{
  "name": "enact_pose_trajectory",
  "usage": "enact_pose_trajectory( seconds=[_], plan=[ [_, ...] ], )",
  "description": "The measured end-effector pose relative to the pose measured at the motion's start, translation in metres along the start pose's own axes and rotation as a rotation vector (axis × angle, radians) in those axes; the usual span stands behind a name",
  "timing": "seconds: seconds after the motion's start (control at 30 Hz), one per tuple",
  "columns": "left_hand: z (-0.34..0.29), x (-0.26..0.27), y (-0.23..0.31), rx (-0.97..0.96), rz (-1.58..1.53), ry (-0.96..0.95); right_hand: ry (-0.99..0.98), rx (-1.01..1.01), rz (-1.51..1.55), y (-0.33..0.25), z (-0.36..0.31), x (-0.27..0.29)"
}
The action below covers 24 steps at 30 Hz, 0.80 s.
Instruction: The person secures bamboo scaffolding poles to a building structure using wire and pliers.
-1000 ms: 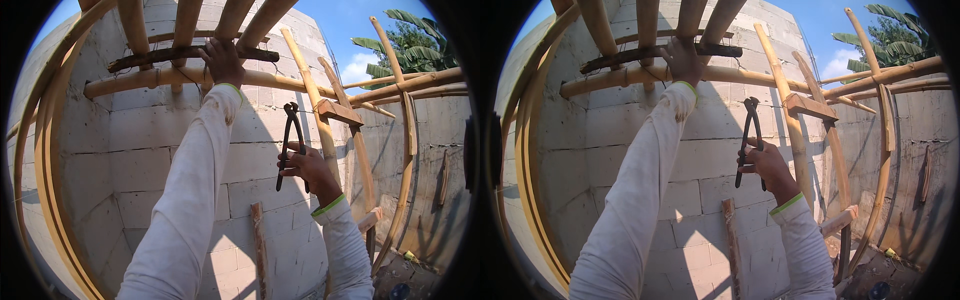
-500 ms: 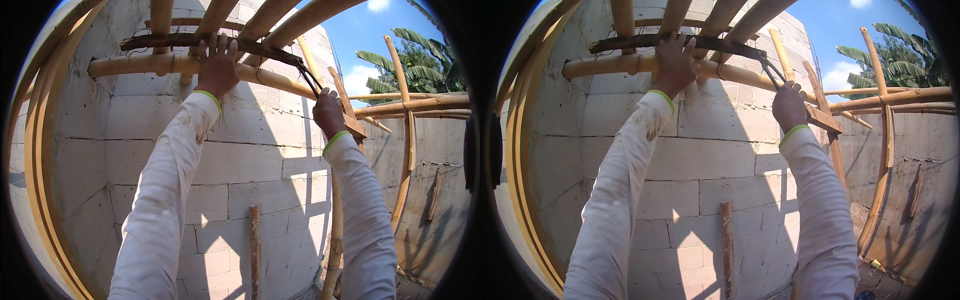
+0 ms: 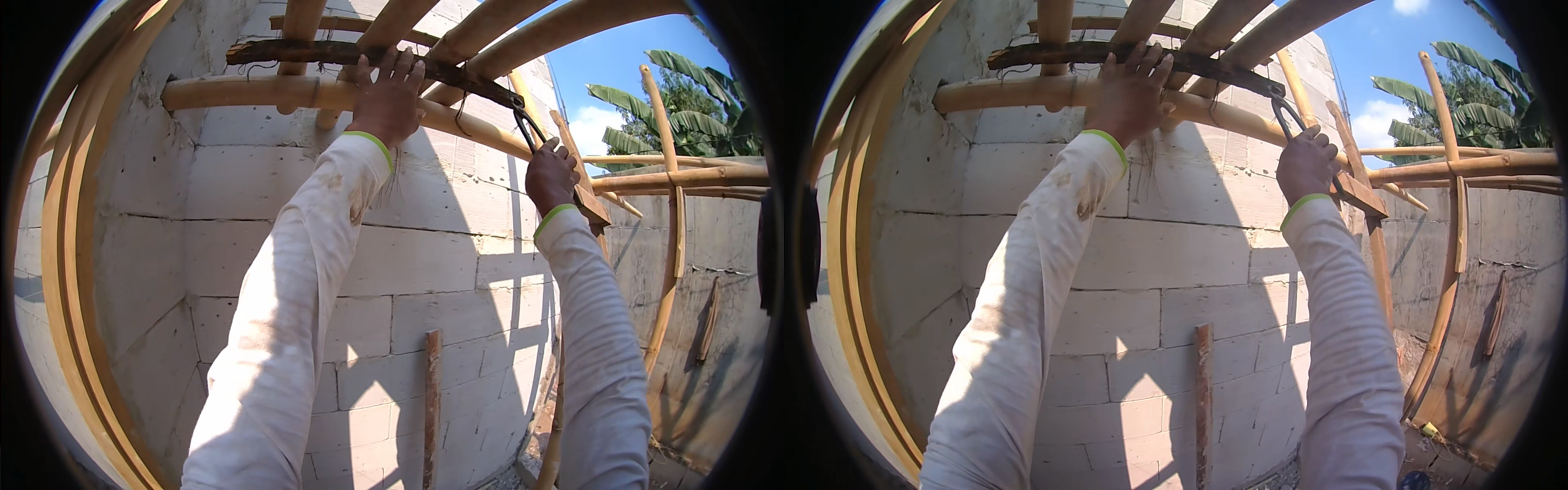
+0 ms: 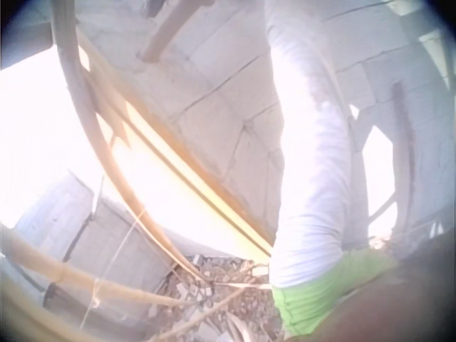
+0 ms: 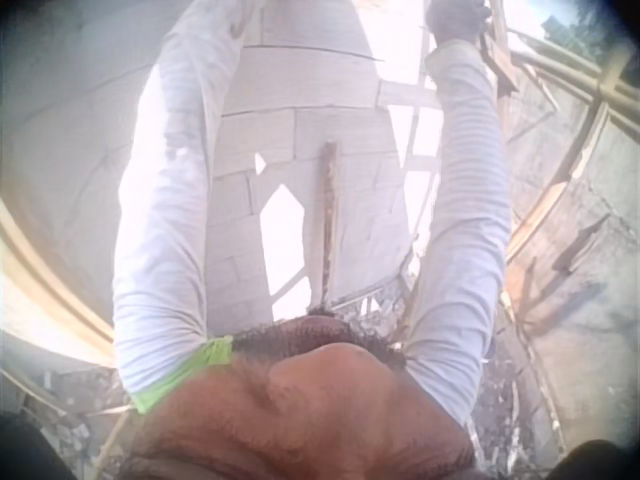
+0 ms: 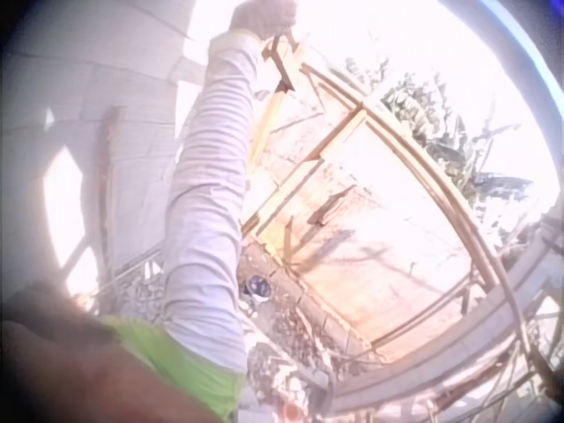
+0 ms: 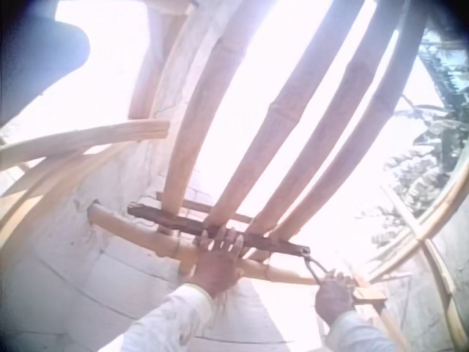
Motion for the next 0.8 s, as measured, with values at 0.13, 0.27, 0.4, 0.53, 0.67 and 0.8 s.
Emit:
enact_pose_trajectory(
  seconds=[0.13, 0.27, 0.4, 0.53, 0.67, 0.8],
  plan=[
    [0.0, -0.003, 0.0, 0.033, -0.024, -0.006, -0.053, 0.106, -0.173, 0.0, 0.005, 0.01],
    [0.001, -0.009, 0.001, 0.009, -0.095, -0.036, -0.049, 0.151, -0.134, 0.024, 0.02, 0.004],
    [0.0, -0.016, -0.001, 0.014, -0.021, 0.067, -0.212, 0.338, 0.033, 0.019, 0.031, 0.01],
    [0.0, -0.024, 0.001, 0.027, -0.026, 0.09, -0.346, 0.469, 0.034, 0.025, 0.049, -0.014],
    [0.0, -0.031, -0.003, 0.032, -0.027, 0.15, -0.123, 0.521, 0.35, 0.04, 0.039, -0.022],
    [0.0, -0.036, -0.003, 0.004, -0.038, 0.205, -0.106, 0.472, 0.38, 0.047, 0.034, -0.04]
  ],
)
Point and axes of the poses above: each hand's wrist, its own z-axis towards the middle knuckle, its own x-axis out of the back of the hand, y = z × x, the point moved 3 cm from there along z, towards the middle knuckle, and after that the axes turned 5 degrees about x, right-handed, at the moved point
